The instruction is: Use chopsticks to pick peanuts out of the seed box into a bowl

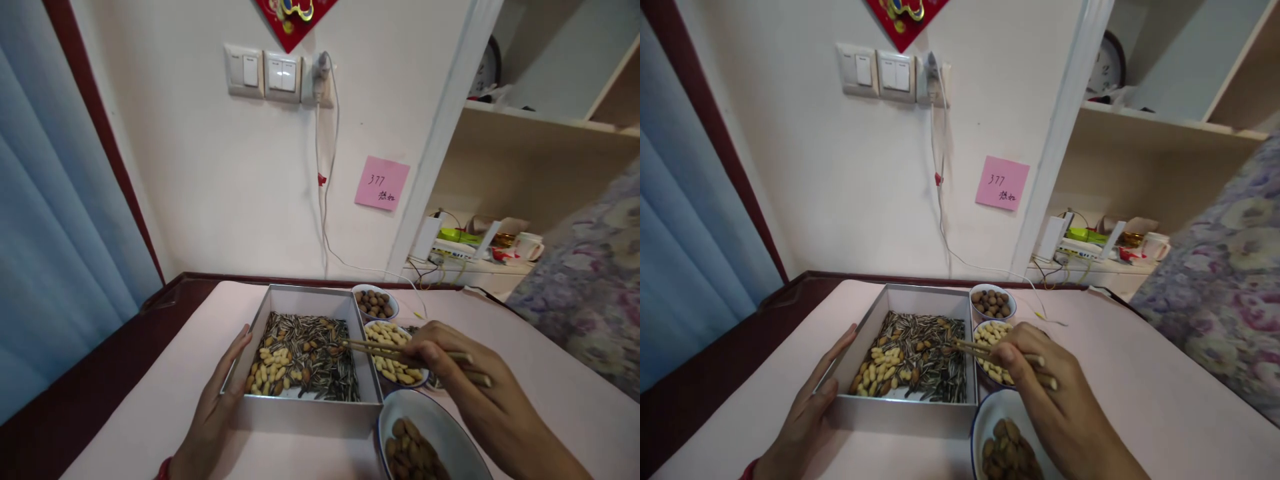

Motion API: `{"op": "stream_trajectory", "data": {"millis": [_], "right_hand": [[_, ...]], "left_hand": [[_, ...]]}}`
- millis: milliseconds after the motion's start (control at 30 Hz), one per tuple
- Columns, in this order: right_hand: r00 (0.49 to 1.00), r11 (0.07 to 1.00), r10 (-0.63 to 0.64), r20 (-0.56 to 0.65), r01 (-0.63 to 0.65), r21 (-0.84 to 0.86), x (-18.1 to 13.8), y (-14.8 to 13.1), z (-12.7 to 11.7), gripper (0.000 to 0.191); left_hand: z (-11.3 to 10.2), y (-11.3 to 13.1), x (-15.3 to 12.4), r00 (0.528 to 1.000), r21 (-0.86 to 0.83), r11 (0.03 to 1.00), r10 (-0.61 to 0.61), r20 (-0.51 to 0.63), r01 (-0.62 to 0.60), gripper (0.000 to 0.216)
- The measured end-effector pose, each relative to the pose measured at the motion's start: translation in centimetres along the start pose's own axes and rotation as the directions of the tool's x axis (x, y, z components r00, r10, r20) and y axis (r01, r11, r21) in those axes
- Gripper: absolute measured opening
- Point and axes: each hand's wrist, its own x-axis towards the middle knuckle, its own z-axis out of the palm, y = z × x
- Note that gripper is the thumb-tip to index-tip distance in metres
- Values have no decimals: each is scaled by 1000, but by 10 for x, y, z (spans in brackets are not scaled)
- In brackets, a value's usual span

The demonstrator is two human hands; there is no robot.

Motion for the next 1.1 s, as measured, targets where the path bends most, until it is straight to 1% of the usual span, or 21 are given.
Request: {"op": "stream_trajectory", "data": {"millis": [67,200,400,533,700,1000,1100], "right_hand": [[996,1000,21,89,-19,-21,7,-1,11,36],[980,997,57,190,-47,-56,13,0,21,39],[965,995,101,242,-96,-33,14,-5,15,38],[951,992,121,285,-109,-58,14,-4,18,39],[956,994,103,276,-86,-73,17,3,25,40],[956,996,84,282,-69,-62,14,0,24,40],[966,997,68,249,-56,-54,13,0,25,40]], "left_hand": [[0,0,0,1000,-17,1000,0,11,0,48],[1,1,-1,1000,-53,998,-23,1,23,50],[3,7,0,999,-36,999,-25,-24,24,52],[4,6,0,1000,-35,999,-25,-17,24,51],[3,3,-1,1000,-44,999,-28,-13,27,50],[0,-2,-1,1000,-25,1000,-5,24,5,47],[0,-3,-1,1000,-40,999,-14,27,15,46]]}}
